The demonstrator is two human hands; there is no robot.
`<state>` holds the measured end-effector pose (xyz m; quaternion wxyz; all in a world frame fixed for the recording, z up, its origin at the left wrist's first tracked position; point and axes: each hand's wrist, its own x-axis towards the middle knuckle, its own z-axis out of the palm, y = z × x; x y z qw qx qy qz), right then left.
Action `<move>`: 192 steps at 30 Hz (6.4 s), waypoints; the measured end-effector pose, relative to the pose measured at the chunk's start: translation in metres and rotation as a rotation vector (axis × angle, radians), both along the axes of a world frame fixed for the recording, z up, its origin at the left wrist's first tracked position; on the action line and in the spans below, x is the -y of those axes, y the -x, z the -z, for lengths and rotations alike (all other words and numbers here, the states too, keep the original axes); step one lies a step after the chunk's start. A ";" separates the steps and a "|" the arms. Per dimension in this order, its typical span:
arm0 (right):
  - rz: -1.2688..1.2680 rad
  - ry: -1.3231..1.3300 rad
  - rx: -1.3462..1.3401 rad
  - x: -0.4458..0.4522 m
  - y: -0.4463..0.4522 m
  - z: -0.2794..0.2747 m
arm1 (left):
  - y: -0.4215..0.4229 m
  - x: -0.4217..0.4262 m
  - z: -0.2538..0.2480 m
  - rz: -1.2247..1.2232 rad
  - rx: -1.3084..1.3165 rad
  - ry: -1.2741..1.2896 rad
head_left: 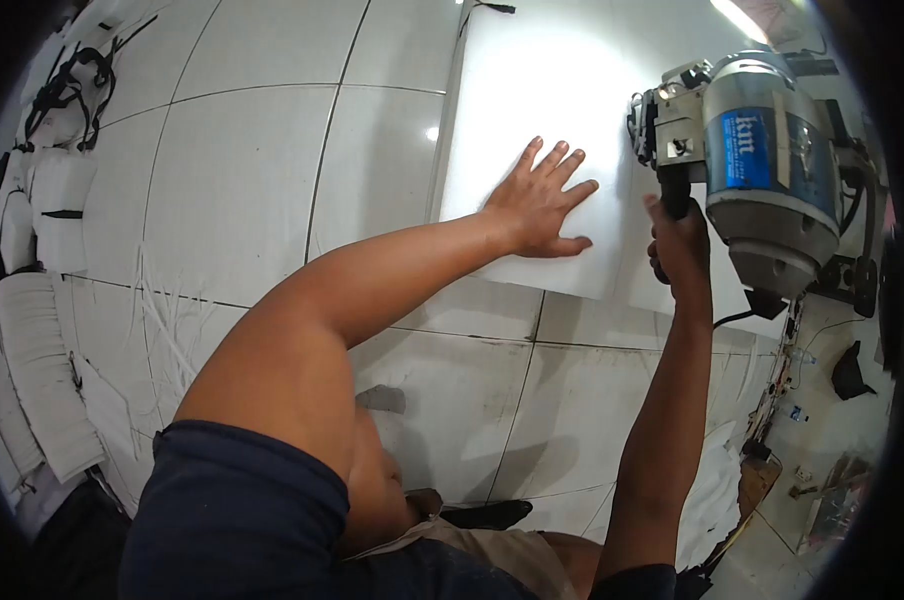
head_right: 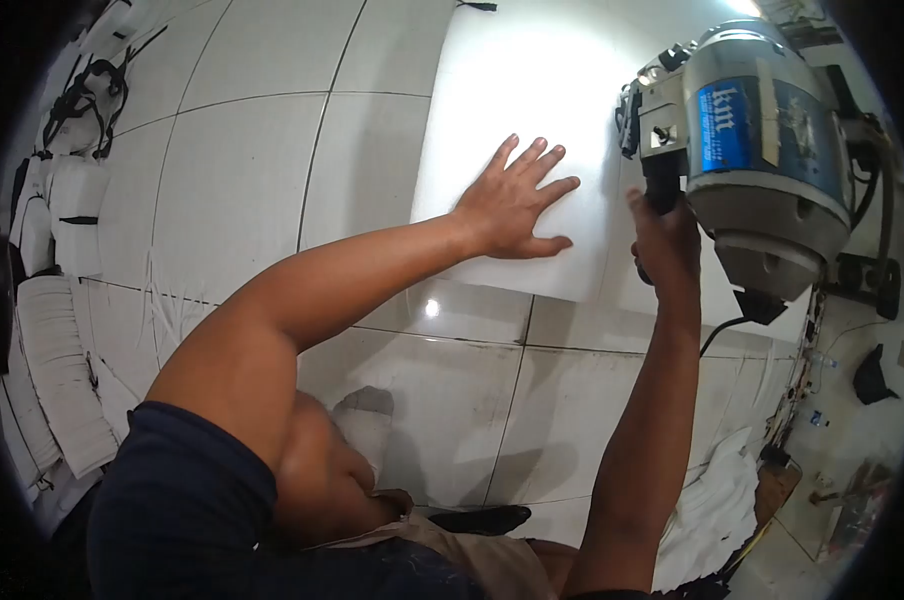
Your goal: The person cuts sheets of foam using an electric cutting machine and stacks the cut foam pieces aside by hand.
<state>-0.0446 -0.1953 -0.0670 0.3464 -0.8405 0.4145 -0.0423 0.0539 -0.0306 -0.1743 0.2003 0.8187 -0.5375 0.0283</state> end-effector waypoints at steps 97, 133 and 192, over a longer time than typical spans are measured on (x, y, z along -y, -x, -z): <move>0.000 0.129 0.289 0.122 0.381 0.073 | 0.637 0.208 0.081 1.149 -0.952 -0.552; 0.024 0.245 0.221 0.111 0.374 0.046 | 0.084 0.264 0.045 0.625 0.110 -0.244; -0.100 0.843 -0.420 0.096 0.283 0.050 | 0.080 0.263 0.065 0.610 -0.038 0.011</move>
